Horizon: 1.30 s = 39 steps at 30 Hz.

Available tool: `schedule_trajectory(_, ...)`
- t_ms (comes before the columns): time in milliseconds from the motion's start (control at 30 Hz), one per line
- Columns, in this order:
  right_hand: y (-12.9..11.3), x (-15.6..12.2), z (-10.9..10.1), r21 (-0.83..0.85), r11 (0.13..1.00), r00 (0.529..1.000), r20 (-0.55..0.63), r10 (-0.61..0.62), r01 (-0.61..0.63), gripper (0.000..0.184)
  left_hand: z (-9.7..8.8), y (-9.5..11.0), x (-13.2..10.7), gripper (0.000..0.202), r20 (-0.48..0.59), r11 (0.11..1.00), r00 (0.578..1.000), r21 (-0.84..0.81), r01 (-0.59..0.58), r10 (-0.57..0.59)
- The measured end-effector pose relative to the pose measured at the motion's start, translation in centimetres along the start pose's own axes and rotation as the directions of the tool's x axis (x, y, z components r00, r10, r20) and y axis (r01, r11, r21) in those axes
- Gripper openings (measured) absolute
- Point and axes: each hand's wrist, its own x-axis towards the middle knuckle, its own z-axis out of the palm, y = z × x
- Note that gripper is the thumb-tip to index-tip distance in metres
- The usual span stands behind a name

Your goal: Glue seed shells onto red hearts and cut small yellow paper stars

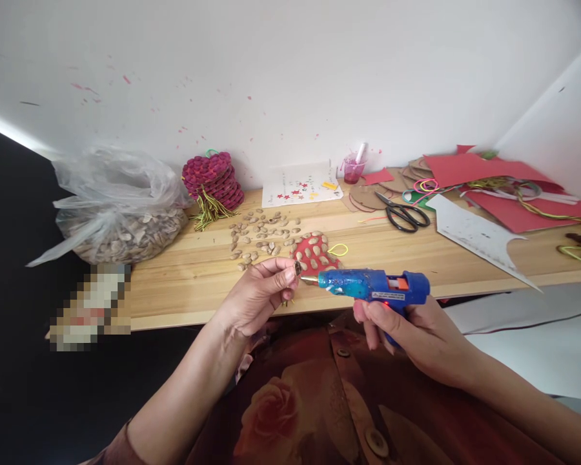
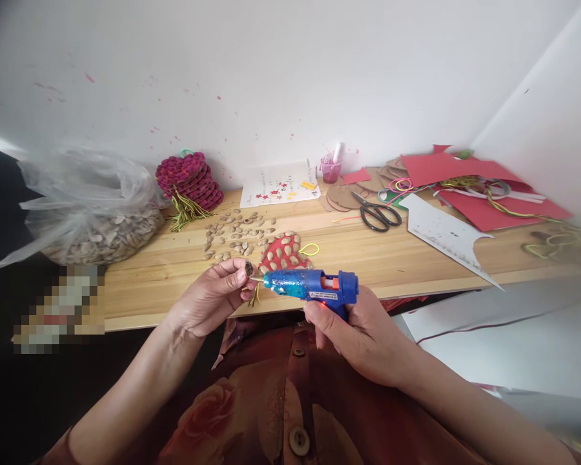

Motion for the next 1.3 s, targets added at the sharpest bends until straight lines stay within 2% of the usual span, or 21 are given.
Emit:
schedule_trajectory(333, -0.1, 0.2, 0.0, -0.025, 1.000, 1.000, 0.012, 0.012, -0.012, 0.039, 0.3, 0.1, 0.0, 0.028, -0.013, 1.000, 1.000, -0.005, 0.013, -0.013)
schedule_trajectory(900, 0.1, 0.0, -0.1, -0.049, 0.999, 1.000, -0.001, -0.005, 0.005, 0.038, 0.1, -0.1, 0.2, 0.025, 0.005, 1.000, 1.000, -0.001, 0.013, -0.013)
schedule_trajectory(1300, 1.2, 0.5, -0.1, -0.075, 0.995, 0.998, -0.013, 0.061, -0.062, 0.036, -0.1, -0.1, 0.7, 0.024, 0.010, 1.000, 1.000, 0.022, 0.016, -0.016)
